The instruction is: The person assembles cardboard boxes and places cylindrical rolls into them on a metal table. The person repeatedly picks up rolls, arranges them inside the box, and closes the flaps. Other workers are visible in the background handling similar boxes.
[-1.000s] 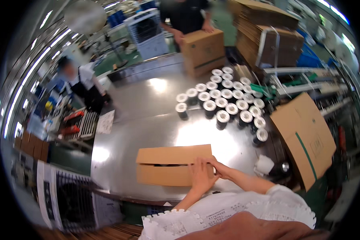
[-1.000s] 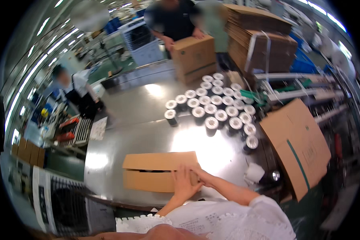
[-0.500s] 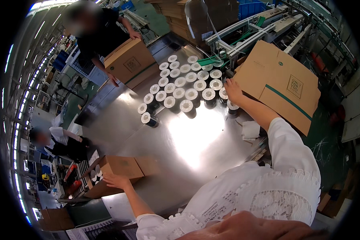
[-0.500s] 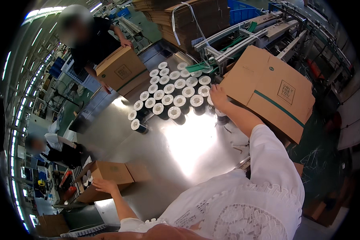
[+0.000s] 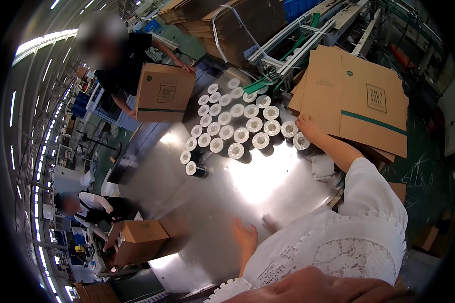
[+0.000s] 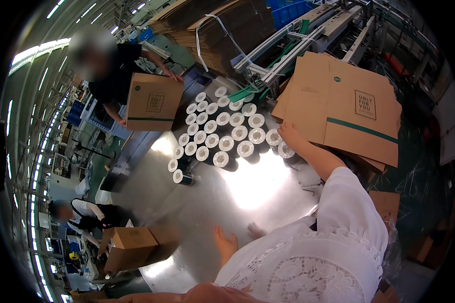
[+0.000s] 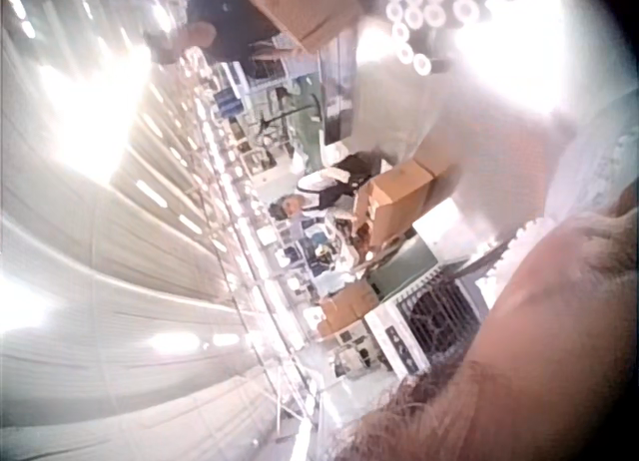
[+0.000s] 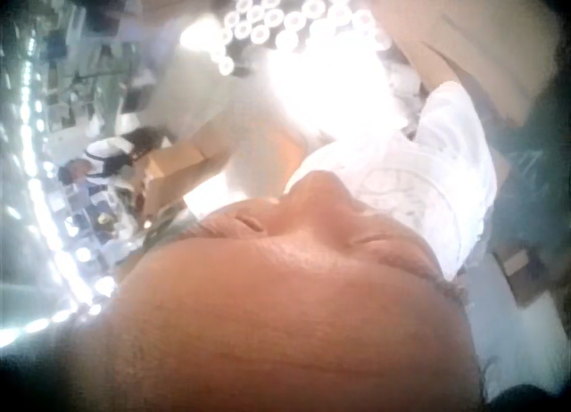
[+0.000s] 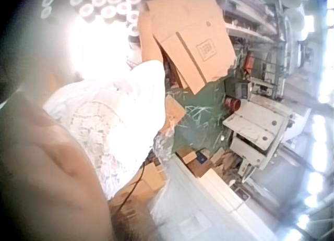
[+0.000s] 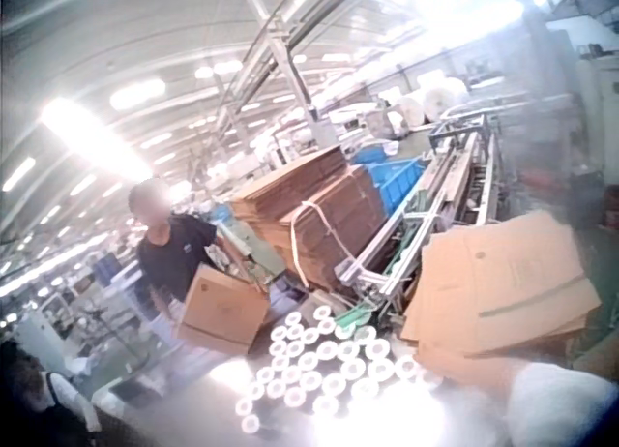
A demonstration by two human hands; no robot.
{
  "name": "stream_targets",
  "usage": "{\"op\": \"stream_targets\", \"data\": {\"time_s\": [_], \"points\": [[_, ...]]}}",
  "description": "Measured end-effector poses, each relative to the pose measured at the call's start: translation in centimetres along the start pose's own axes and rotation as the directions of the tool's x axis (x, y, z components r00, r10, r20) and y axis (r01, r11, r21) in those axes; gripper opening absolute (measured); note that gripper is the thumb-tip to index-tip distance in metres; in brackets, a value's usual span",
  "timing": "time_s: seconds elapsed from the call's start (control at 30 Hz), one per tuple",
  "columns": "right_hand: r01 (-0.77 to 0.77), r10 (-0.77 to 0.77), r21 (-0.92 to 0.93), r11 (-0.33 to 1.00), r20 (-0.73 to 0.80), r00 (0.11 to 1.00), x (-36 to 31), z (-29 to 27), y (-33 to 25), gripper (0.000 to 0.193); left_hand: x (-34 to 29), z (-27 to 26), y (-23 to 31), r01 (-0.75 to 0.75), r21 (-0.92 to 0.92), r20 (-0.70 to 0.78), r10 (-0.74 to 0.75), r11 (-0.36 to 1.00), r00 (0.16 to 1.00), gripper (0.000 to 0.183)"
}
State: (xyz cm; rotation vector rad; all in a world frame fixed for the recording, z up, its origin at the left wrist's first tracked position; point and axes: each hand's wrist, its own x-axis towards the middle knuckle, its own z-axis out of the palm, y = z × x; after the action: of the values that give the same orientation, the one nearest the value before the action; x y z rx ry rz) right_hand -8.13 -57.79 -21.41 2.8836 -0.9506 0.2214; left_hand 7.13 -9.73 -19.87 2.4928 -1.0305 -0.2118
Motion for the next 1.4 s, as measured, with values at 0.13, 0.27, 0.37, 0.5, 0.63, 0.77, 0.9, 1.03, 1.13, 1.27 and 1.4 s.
{"op": "stream_targets", "data": {"time_s": [0.13,0.27,0.37,0.5,0.63,0.77,0.9,1.03,1.13,1.27,1.4], "points": [[0.067,-0.065,-0.011,0.998,0.113,0.991,-5.7,-3.1,-0.7,0.042,-2.8,1.4,0.9,0.028,-0.08,0.159,-0.015,0.996,0.987,0.062],[-0.167,0.16,-0.166,0.972,-0.057,0.986,-11.4,-3.5,1.3,0.05,-2.8,1.0,2.7,-0.016,-0.157,0.227,0.052,0.988,0.972,0.057],[-0.316,0.303,-0.105,0.943,-0.123,0.945,-14.0,-2.9,4.5,0.053,-1.2,1.4,3.8,-0.107,-0.229,0.151,0.144,0.968,0.978,0.056],[-0.035,0.065,0.092,0.995,-0.346,0.936,-13.3,-8.8,0.0,0.047,3.2,-0.4,8.5,0.371,-0.635,0.466,-0.046,0.678,0.883,0.053],[0.249,-0.182,0.28,0.927,-0.244,0.953,-16.7,-15.8,-11.7,0.046,10.0,-3.6,14.0,0.727,-0.687,0.678,0.362,0.001,0.64,0.07],[0.334,-0.294,0.375,0.865,-0.163,0.942,-18.7,-20.8,-15.8,0.047,10.7,-3.8,13.1,0.736,-0.67,0.715,0.352,0.097,0.604,0.051],[0.205,-0.153,0.332,0.921,-0.177,0.972,-20.1,-27.2,-12.7,0.048,8.0,-10.6,11.2,0.688,-0.725,0.685,0.148,0.038,0.714,0.04],[0.083,-0.002,0.176,0.981,-0.419,0.908,-19.1,-32.3,-7.8,0.034,3.6,-18.0,4.0,0.563,-0.744,0.545,0.162,-0.359,0.823,0.036],[0.269,-0.155,0.134,0.954,-0.549,0.822,-16.6,-33.9,-8.5,0.023,-1.2,-21.3,0.1,0.272,-0.844,0.285,0.043,-0.463,0.958,0.035],[0.566,-0.322,0.215,0.796,-0.641,0.697,-13.9,-34.2,-14.7,0.02,-5.2,-24.9,0.1,-0.245,-0.966,-0.251,-0.482,0.077,0.839,0.035],[0.679,-0.418,0.313,0.665,-0.596,0.685,-10.8,-32.3,-20.0,0.018,-5.3,-25.0,1.2,-0.088,-0.231,-0.968,-0.22,0.969,0.119,0.025]]}}
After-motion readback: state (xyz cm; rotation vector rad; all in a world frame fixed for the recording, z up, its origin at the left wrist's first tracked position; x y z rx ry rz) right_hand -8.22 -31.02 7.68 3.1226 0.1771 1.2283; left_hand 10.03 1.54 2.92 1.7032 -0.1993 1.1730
